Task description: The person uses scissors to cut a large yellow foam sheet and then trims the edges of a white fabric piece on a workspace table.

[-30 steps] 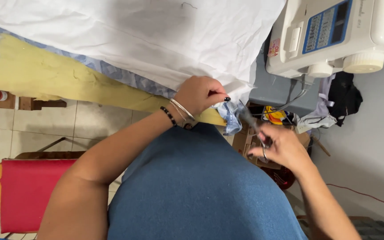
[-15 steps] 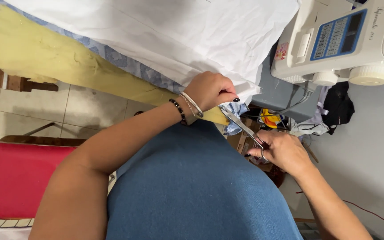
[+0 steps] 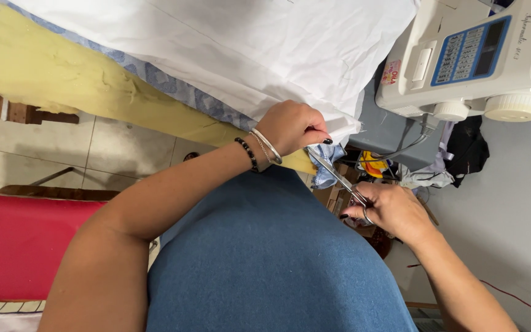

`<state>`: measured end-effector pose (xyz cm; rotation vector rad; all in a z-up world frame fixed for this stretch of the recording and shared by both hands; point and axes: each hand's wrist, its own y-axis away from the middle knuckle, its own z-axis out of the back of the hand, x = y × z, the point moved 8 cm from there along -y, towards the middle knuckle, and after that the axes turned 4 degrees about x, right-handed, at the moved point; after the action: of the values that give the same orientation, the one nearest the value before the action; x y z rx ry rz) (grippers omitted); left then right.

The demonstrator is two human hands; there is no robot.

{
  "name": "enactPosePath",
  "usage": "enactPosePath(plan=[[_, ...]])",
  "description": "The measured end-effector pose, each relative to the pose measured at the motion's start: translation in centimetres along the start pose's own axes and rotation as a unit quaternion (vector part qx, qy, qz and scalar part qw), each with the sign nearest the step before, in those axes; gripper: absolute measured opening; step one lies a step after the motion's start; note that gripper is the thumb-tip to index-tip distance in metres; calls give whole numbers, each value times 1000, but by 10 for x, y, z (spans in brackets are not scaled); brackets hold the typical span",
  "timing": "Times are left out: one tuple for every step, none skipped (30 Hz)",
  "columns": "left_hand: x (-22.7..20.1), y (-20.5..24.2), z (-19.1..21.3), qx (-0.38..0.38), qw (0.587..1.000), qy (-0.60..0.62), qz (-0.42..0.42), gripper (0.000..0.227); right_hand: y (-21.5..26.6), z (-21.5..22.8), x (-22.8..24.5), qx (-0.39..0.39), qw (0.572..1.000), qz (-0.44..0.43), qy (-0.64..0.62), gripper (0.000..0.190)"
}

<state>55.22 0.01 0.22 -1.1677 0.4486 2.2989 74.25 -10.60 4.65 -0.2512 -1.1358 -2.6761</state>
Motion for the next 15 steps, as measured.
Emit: enactPosePath(plan=[[0,-1,-1,3,1000,0,0,16,0,1,1,-5,1000,4,3,34],[0,-2,-2,6,1000,1,0,16,0,2,3,-10,1000,8,5,33],[1,-2,-2,7,1000,1,0,16,0,2,5,-10,1000,8,5,33],[2,-3,-3,7,1000,0,3,16,0,2,7,-9,1000,10,7,33],[3,-4,-4,7,1000,-1,6,16,1,2,8,-9,1000,10,10,34],[4,-4,-5,8,1000,-1,6,16,0,-1,5,-9,1000,10,9,34],[6,-5,-6,8,1000,1,7,17,-1,-4,2,-16,1000,16,15,35],[7,-5,-7,8,1000,2,8,17,-2,-6,0,-22,999,23,21,36],[8,-5,-6,8,1000,2,9,17,-2,-7,-2,-22,999,23,21,36],[12,-5,-5,5,1000,10,23,17,-2,-6,-2,-30,999,33,27,35],[15,-5,-4,2,999,18,38,17,-1,-6,-2,-38,998,43,34,35],[17,-4,-4,3,999,18,37,17,-1,-7,1,-38,998,42,34,35],[18,-4,-1,-14,999,31,34,15,0,-1,6,-66,995,68,-21,27],[19,-3,2,-31,998,43,30,12,1,4,11,-95,988,94,-75,26],[20,-2,0,-32,998,43,30,12,-5,3,7,-95,988,94,-74,26]])
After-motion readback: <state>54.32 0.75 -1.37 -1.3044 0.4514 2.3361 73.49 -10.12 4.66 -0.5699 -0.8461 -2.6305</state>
